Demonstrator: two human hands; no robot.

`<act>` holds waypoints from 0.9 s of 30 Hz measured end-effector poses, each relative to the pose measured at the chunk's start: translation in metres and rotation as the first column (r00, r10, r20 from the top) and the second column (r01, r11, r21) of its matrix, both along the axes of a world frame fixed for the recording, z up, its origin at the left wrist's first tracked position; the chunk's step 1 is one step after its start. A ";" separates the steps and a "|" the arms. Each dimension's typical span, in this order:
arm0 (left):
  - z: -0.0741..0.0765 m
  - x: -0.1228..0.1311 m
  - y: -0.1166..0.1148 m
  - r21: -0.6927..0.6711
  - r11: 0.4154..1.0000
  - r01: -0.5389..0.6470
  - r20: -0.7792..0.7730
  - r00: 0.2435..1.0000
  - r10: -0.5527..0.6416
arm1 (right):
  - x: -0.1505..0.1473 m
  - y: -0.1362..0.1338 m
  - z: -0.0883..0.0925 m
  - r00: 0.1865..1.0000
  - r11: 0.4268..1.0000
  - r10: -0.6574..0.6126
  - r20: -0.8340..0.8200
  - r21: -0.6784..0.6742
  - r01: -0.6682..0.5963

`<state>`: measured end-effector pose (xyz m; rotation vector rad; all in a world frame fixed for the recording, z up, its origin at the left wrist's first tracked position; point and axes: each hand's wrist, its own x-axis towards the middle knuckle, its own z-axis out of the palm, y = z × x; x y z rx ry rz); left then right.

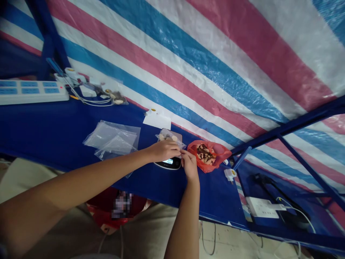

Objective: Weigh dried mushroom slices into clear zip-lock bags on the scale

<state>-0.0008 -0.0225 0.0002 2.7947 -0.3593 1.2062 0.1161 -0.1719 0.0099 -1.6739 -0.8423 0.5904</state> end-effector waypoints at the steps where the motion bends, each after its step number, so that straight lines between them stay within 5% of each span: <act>1: 0.000 0.001 -0.001 -0.013 1.000 0.010 -0.008 1.000 -0.011 | 0.000 -0.001 0.001 0.999 1.000 0.024 -0.048 -0.006 -0.025; 7: 0.012 -0.008 -0.001 -0.159 0.981 0.110 0.102 0.990 -0.094 | 0.007 -0.003 -0.001 0.984 0.998 -0.048 -0.174 0.037 0.055; 11: 0.022 -0.024 0.028 -0.418 0.907 0.055 0.200 0.979 0.032 | 0.013 0.000 -0.009 0.960 0.979 -0.177 -0.216 0.058 0.193; 13: 0.020 -0.030 0.054 -0.611 0.790 -0.045 0.221 0.949 0.225 | 0.015 0.002 -0.013 0.952 0.966 -0.231 -0.202 0.070 0.249; 16: 0.005 -0.034 0.094 -0.868 0.477 -0.136 0.113 0.882 0.458 | 0.018 0.004 -0.018 0.935 0.940 -0.315 -0.165 0.080 0.331; 18: -0.006 -0.035 0.113 -0.945 0.282 -0.166 0.000 0.863 0.505 | 0.020 0.005 -0.021 0.927 0.928 -0.352 -0.133 0.077 0.363; 20: -0.013 -0.035 0.121 -0.961 0.193 -0.199 -0.078 0.863 0.499 | 0.020 0.006 -0.023 0.924 0.924 -0.369 -0.101 0.069 0.377; 27: -0.015 -0.037 0.117 -0.905 0.262 -0.334 -0.192 0.873 0.447 | 0.016 0.006 -0.027 0.910 0.908 -0.410 -0.057 0.074 0.413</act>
